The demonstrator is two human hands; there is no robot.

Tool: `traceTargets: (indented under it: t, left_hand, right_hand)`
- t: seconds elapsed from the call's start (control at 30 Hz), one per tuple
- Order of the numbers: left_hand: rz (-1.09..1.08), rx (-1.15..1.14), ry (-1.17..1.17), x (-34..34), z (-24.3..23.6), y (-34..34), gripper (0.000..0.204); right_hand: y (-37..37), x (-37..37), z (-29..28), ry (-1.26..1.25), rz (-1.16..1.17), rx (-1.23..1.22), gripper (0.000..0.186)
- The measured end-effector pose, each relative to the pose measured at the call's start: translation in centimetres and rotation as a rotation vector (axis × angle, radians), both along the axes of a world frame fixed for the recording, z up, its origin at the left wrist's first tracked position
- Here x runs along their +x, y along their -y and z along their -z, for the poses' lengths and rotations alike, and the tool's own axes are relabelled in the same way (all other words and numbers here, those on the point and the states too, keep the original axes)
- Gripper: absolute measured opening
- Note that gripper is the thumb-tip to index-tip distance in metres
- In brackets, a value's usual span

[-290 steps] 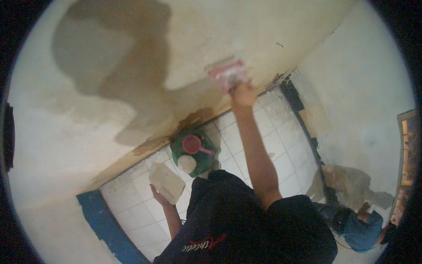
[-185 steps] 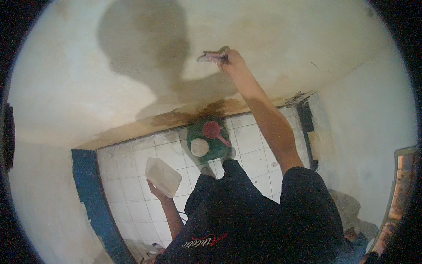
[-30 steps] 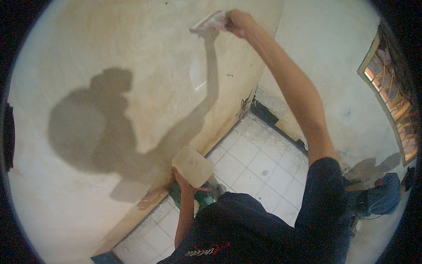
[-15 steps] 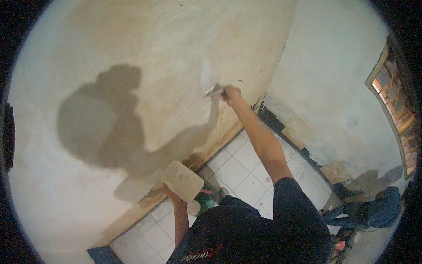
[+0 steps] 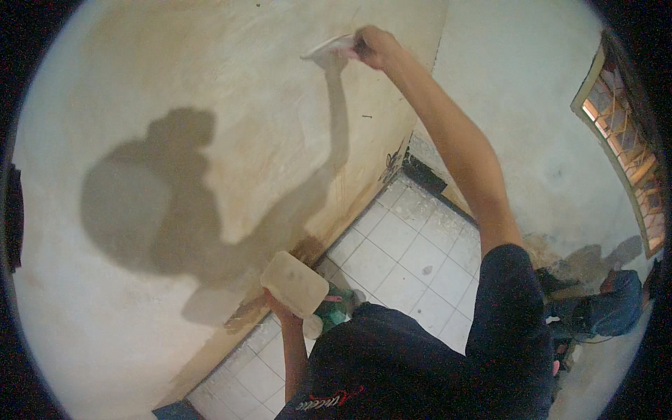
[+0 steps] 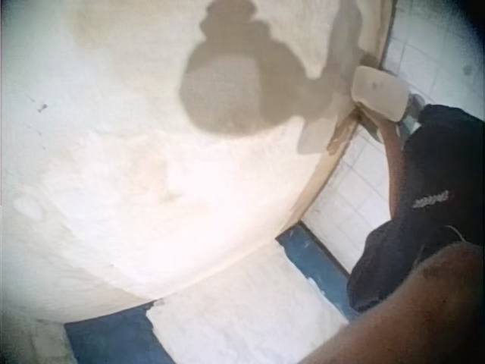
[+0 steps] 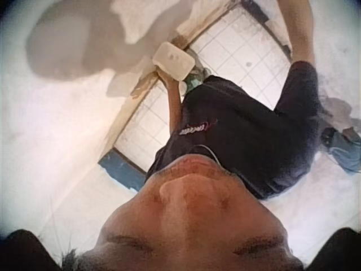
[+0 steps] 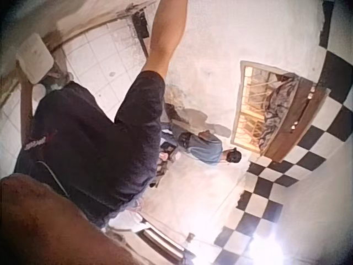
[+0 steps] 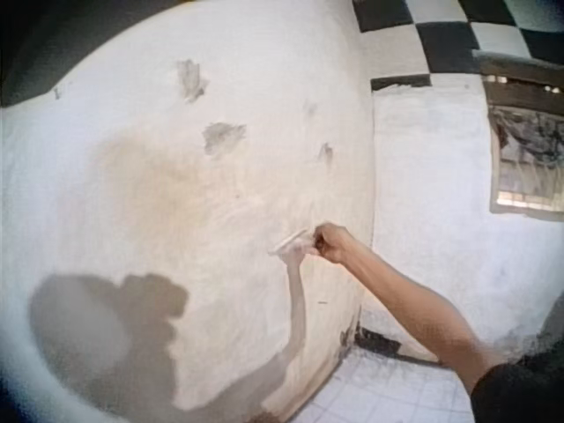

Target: The person applies wall putty to an indoor wall. Using a scraper, they spread the white substance across the wall surface in several patches, repeatedly scooping more material from a container held in their left hand.

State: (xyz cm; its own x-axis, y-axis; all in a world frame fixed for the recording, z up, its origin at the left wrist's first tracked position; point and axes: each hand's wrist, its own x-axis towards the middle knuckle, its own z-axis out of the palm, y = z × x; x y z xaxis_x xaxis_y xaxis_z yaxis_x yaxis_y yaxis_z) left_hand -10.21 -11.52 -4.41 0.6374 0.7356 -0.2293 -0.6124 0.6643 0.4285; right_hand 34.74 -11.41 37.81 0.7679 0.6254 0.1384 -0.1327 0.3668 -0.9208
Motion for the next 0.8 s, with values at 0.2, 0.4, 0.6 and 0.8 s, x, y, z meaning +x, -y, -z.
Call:
traceTargets:
  t: [0.2, 0.4, 0.6, 0.8]
  left_hand:
    - [-0.058, -0.083, 0.065, -1.6, 0.3, 0.4, 0.056]
    - [-0.192, 0.15, -0.245, -3.9, -0.7, -0.4, 0.062]
    - [-0.17, -0.007, -0.018, -4.6, -0.3, -0.2, 0.062]
    - [-0.092, 0.019, 0.042, -3.3, 2.1, -0.7, 0.062]
  right_hand:
    - [4.8, 3.2, 17.4, -0.127, 0.128, 0.018, 0.025]
    - [-1.0, 3.5, 22.4, -0.243, 0.176, -0.189, 0.012]
    - [-2.1, 4.0, 9.9, -0.195, 0.103, -0.095, 0.008]
    - [1.5, 0.1, -5.2, 0.245, 0.255, 0.004, 0.014]
